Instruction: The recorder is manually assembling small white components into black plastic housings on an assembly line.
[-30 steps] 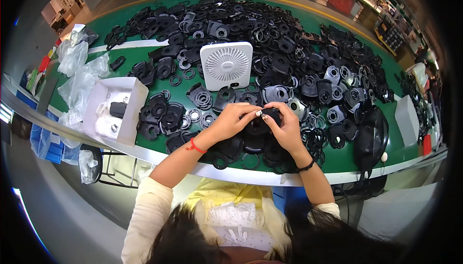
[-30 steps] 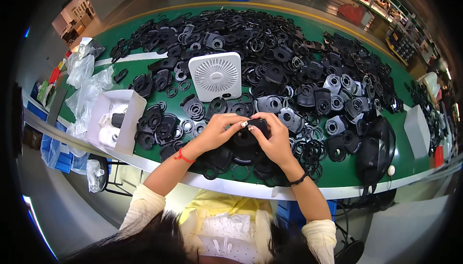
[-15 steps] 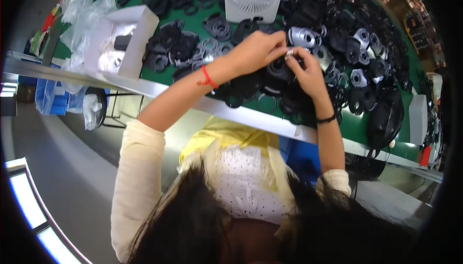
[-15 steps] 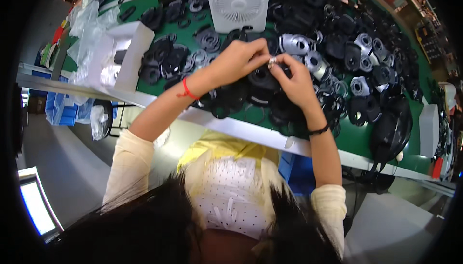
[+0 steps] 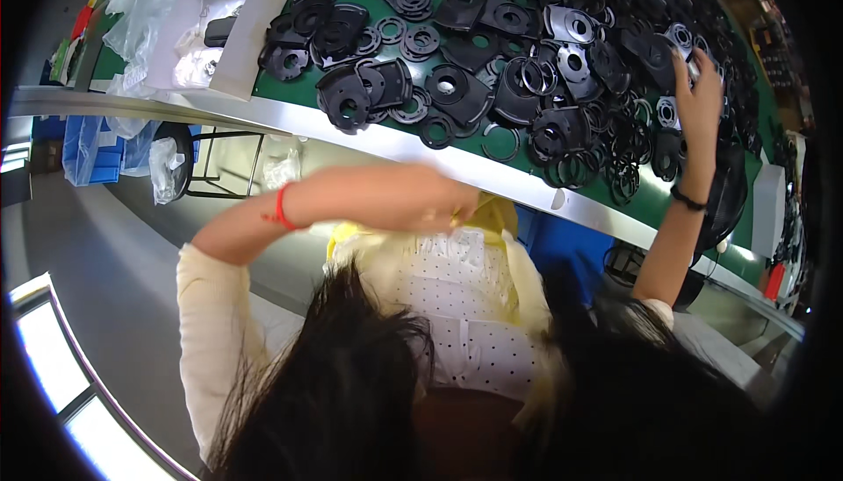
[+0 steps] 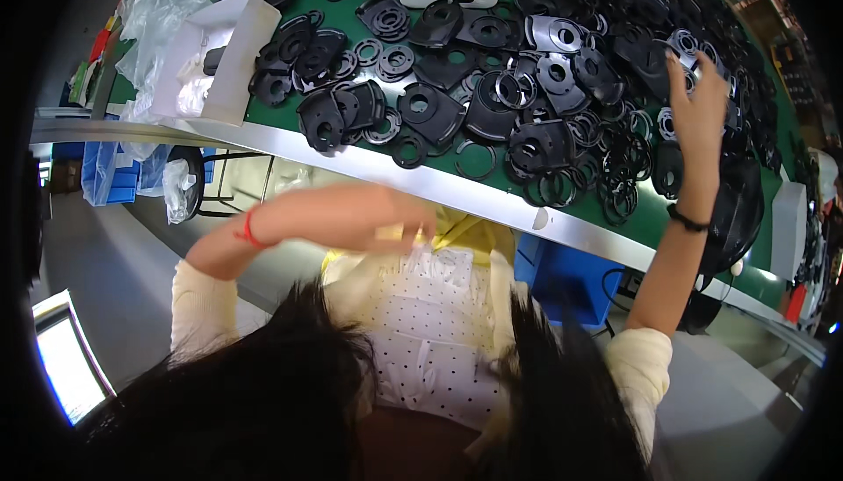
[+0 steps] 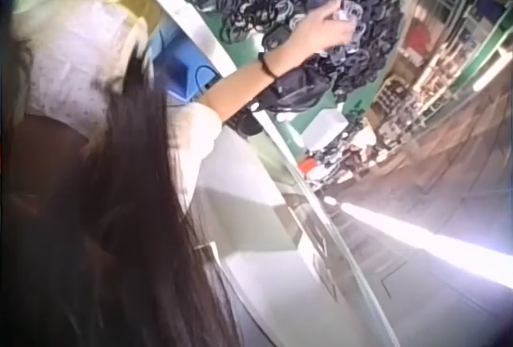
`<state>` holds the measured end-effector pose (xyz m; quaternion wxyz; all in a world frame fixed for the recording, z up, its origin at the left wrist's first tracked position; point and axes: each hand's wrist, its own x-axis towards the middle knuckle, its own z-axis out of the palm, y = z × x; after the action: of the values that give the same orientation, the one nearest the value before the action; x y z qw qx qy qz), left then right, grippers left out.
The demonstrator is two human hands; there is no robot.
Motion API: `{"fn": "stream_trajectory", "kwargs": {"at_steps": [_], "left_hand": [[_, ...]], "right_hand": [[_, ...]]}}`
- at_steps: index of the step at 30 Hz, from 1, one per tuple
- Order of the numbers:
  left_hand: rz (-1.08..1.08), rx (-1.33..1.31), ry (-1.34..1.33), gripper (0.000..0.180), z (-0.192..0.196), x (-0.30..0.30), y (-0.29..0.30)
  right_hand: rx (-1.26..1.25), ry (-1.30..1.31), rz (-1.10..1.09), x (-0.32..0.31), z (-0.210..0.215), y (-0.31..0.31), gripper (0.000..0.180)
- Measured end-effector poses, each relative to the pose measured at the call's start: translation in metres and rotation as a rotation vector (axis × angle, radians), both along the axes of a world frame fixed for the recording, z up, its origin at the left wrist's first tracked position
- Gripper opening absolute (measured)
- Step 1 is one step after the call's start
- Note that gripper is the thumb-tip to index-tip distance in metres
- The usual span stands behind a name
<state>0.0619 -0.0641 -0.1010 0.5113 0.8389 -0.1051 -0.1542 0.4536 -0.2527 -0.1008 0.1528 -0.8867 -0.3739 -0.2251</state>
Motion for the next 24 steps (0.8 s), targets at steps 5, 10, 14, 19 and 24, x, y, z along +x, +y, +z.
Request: {"fn": "stream_trajectory", "kwargs": {"at_steps": [5, 10, 14, 19, 24], "left_hand": [[-0.126, -0.2, 0.328, 0.023, -0.097, -0.087, -0.034], [-0.089, -0.084, 0.477, 0.03, -0.107, -0.097, -0.04], [-0.136, -0.222, 0.314, 0.024, -0.13, -0.099, -0.044], [0.019, 0.402, 0.237, 0.019, -0.115, -0.087, -0.026], [0.032, 0.355, 0.164, 0.022, -0.111, -0.077, -0.02]], "right_hand": [[0.129, 0.787, 0.579, -0.104, 0.053, 0.004, 0.019], [-0.557, 1.269, 1.356, -0.21, -0.005, 0.004, 0.015], [-1.073, 1.332, 1.4, -0.259, -0.084, -0.017, 0.021], [-1.147, 1.592, 1.394, -0.267, -0.102, -0.008, 0.028], [-1.054, 1.126, 1.025, -0.258, -0.112, -0.01, 0.023]]}}
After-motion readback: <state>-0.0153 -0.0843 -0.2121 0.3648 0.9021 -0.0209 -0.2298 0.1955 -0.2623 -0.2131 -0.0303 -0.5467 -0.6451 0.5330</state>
